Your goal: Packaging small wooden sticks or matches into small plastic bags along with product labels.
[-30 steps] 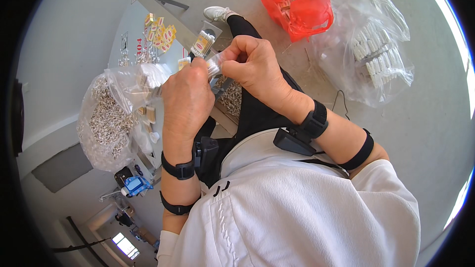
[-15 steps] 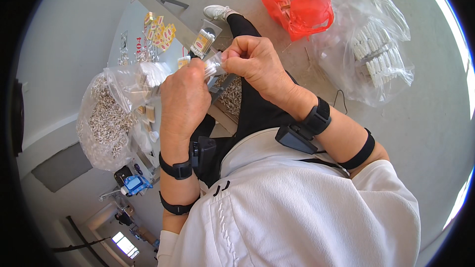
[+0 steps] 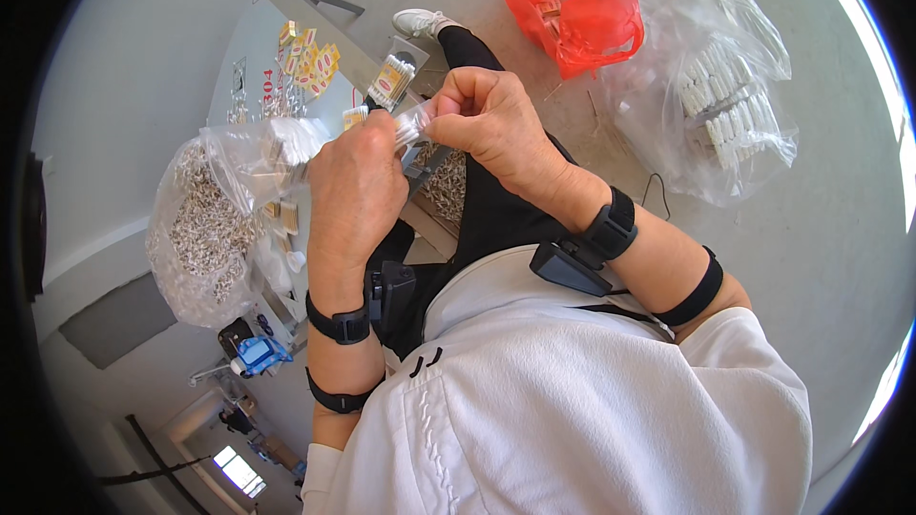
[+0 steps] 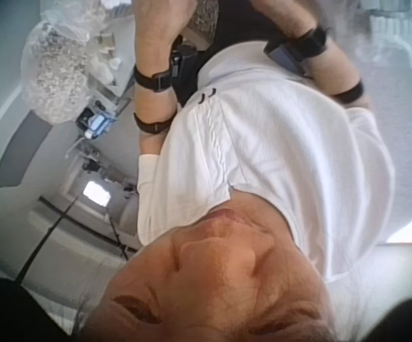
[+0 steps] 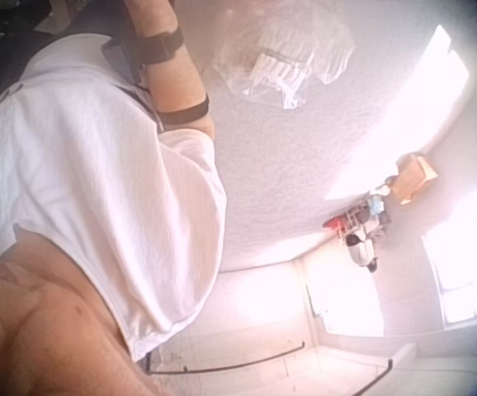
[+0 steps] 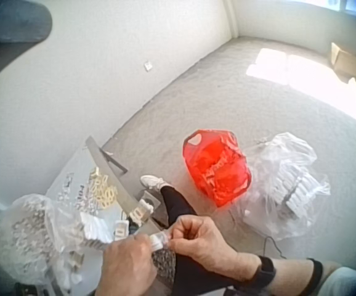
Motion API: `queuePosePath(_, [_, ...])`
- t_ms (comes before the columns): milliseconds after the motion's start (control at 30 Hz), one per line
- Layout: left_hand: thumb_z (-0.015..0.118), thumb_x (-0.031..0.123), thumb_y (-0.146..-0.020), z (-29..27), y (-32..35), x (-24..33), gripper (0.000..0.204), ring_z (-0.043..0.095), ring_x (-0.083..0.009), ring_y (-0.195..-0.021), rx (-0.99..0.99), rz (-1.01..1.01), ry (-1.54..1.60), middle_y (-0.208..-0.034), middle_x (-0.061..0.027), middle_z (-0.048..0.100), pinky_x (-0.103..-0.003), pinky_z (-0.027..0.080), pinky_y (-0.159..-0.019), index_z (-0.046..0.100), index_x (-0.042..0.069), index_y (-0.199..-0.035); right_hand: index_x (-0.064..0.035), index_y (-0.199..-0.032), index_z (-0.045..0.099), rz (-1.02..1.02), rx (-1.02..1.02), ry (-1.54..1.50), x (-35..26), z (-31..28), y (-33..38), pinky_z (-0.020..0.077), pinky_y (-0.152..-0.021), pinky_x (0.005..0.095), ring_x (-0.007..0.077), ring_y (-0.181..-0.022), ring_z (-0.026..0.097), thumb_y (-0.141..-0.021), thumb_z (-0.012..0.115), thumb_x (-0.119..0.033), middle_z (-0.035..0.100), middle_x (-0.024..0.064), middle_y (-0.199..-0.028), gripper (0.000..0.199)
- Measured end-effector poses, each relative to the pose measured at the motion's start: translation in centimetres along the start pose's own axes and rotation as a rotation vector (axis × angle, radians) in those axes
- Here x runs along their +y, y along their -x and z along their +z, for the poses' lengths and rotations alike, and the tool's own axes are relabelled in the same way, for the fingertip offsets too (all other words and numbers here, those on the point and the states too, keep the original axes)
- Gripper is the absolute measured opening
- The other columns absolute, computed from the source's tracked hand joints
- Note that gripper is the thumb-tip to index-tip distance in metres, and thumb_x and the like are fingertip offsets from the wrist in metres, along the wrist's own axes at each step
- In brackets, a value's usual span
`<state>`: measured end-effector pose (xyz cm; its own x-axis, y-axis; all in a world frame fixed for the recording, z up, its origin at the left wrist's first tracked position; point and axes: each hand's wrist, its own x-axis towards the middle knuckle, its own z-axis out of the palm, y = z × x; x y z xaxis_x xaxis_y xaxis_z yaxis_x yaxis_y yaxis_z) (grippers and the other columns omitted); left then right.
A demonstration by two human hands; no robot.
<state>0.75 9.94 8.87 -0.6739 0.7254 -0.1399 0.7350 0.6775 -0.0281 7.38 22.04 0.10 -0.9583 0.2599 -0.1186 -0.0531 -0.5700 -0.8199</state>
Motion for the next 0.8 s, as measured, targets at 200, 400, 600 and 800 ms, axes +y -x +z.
queuePosePath(200, [0.058,0.004,-0.076,0.01,0.03,0.10,0.007,0.061,-0.0397,-0.072,-0.046,-0.025,0.064,-0.071,-0.0215,0.061,-0.047,0.048,-0.064,0.055,-0.001,-0.079,-0.0054,-0.065,0.051,-0.041,0.031,-0.144,0.74,0.09,-0.17,0.0364,-0.058,0.0197,0.0042,-0.064,0.045,-0.070,0.064,0.000,0.053,-0.0025,-0.069,0.016])
queuePosePath(400, [0.059,0.006,-0.078,-0.01,-0.13,-0.08,0.008,0.061,-0.0395,-0.072,-0.051,-0.031,0.081,-0.071,-0.0214,0.061,-0.047,0.047,-0.064,0.055,-0.001,-0.080,-0.0045,-0.064,0.051,-0.062,0.056,-0.099,0.44,0.23,-0.25,0.0375,-0.058,0.0201,0.0041,-0.064,0.046,-0.071,0.066,-0.001,0.056,-0.0005,-0.070,0.017])
queuePosePath(600, [0.059,0.006,-0.078,0.05,-0.06,-0.15,0.008,0.061,-0.0391,-0.073,-0.047,-0.033,0.078,-0.072,-0.0211,0.061,-0.047,0.047,-0.065,0.055,-0.001,-0.079,-0.0031,-0.064,0.050,-0.096,0.077,-0.091,0.28,0.48,-0.15,0.0396,-0.057,0.0204,0.0052,-0.065,0.048,-0.071,0.065,0.002,0.057,0.0016,-0.070,0.017])
queuePosePath(800, [0.057,0.004,-0.076,0.43,-0.06,-0.50,0.006,0.061,-0.0389,-0.073,0.011,-0.036,0.037,-0.072,-0.0210,0.061,-0.046,0.047,-0.065,0.053,-0.001,-0.077,-0.0019,-0.063,0.048,-0.201,0.110,0.041,-0.08,0.40,0.03,0.0430,-0.061,0.0203,0.0077,-0.070,0.055,-0.071,0.061,0.004,0.057,0.0029,-0.068,0.016])
